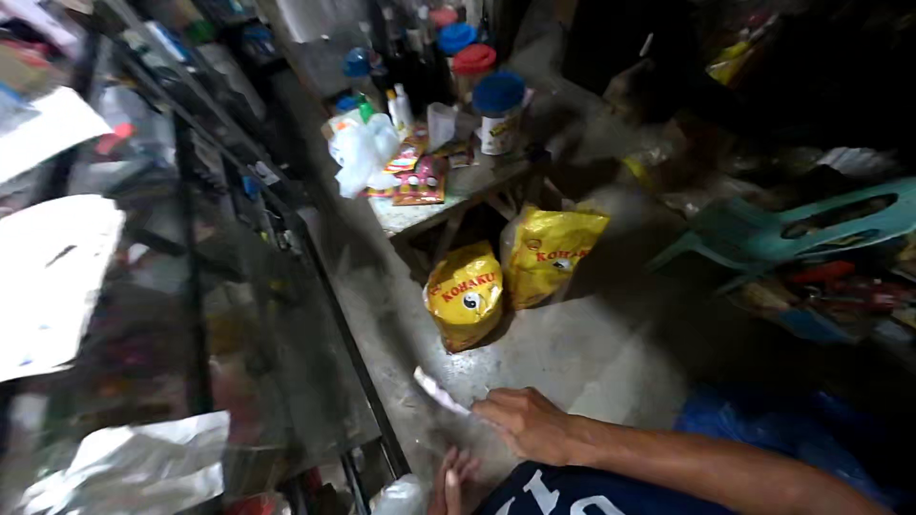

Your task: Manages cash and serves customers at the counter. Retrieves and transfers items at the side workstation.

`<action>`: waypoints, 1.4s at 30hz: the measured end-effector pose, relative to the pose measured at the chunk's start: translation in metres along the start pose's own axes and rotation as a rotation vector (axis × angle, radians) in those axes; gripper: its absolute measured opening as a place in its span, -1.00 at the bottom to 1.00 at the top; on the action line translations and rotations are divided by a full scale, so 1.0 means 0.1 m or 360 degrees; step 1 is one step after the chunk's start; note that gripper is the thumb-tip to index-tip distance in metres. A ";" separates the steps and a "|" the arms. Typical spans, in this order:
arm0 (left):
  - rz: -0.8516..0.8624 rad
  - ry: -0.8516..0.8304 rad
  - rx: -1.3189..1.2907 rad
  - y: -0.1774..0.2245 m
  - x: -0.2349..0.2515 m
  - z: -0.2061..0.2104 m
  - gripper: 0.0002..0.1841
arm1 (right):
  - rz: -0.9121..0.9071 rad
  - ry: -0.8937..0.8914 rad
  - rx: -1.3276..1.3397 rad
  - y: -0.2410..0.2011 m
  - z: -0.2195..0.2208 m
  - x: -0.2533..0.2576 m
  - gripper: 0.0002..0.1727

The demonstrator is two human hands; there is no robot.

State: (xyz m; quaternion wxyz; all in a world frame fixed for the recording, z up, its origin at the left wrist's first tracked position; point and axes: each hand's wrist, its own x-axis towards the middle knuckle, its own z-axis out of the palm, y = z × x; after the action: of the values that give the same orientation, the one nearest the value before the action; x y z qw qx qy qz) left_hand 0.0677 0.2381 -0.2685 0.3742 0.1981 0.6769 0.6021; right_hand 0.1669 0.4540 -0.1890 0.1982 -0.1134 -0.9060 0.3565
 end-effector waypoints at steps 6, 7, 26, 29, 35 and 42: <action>0.0066 -0.0566 0.0123 0.85 1.25 2.01 -0.33 | 0.0429 -0.0005 -0.0365 0.88 -0.85 -0.55 -0.80; 0.0082 -0.0603 0.0131 0.87 1.43 2.26 -0.48 | 0.0520 -0.0080 -0.0307 1.01 -1.01 -0.56 -0.73; 0.0070 -0.2446 0.0926 1.32 4.38 6.99 -0.68 | 0.2061 0.0984 0.0475 4.37 -4.70 -1.05 -0.64; -0.0039 -0.2446 0.0960 1.22 4.89 7.81 -0.69 | 0.2079 0.0998 0.0420 5.16 -5.28 -1.13 -0.67; 0.0042 -0.1700 0.0615 1.60 5.83 8.87 -0.80 | 0.2041 0.0992 0.0784 6.61 -6.91 -0.70 -0.79; 0.0230 -0.0648 0.0311 2.01 7.58 9.75 -0.85 | 0.1681 0.0772 0.1005 8.60 -7.84 0.77 -0.84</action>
State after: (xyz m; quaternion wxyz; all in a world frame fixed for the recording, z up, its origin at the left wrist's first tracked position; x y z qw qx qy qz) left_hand 0.2712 1.4722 -0.2729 0.4380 0.3987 0.6265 0.5066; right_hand 0.4979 1.5708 -0.2387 0.2188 -0.5560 -0.5101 0.6187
